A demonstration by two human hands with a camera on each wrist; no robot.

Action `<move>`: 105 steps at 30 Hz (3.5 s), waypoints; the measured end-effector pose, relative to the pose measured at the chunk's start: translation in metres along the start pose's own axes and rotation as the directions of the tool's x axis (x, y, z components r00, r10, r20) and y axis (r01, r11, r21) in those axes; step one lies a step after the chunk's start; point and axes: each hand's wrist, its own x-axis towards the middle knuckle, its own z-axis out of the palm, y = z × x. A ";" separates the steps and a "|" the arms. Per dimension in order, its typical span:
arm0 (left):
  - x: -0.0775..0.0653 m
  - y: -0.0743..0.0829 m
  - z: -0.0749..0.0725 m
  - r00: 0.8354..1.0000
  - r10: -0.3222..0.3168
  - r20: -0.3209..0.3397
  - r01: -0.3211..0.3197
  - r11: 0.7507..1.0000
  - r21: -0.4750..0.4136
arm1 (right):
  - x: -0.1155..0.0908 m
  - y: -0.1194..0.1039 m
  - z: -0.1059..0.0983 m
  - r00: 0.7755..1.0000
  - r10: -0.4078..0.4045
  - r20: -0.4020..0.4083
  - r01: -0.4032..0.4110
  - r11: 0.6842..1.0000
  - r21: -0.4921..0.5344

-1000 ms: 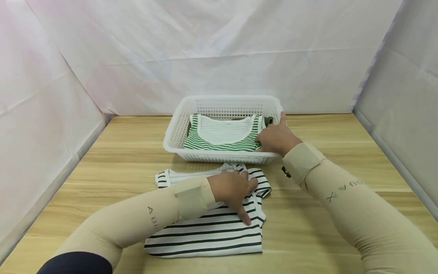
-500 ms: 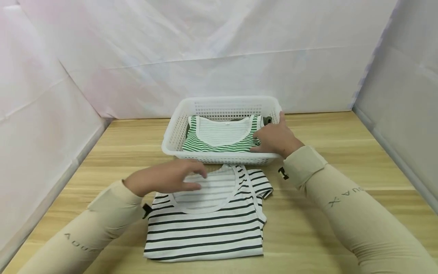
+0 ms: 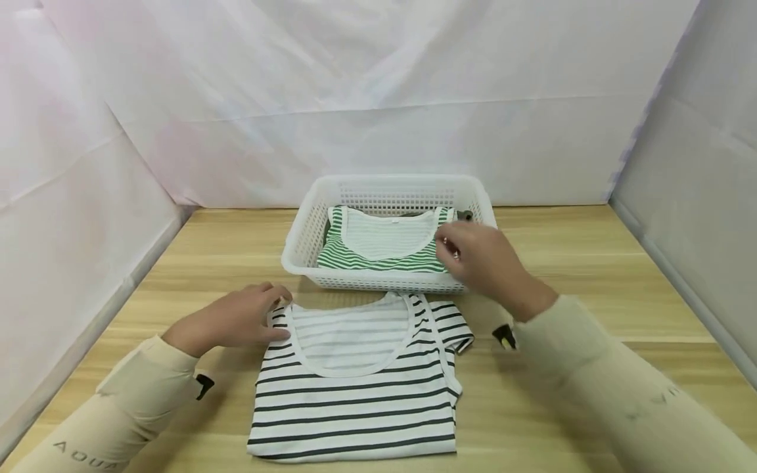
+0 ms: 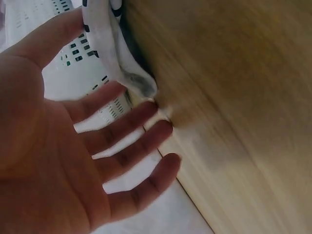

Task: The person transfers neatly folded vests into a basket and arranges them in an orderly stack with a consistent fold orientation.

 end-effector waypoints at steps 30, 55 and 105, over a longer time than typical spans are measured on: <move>0.024 0.016 0.006 0.973 0.181 0.141 -0.153 0.971 -0.186 | -0.058 -0.030 0.038 0.757 0.296 0.582 -0.371 0.929 0.009; 0.019 0.007 -0.001 0.908 0.406 0.102 -0.270 0.754 -0.598 | -0.055 -0.025 0.017 0.762 -0.063 0.645 -0.290 0.857 0.426; 0.023 0.026 0.016 0.881 0.424 0.209 -0.196 0.730 -0.655 | -0.064 -0.046 0.034 0.710 0.020 0.704 -0.310 0.906 0.287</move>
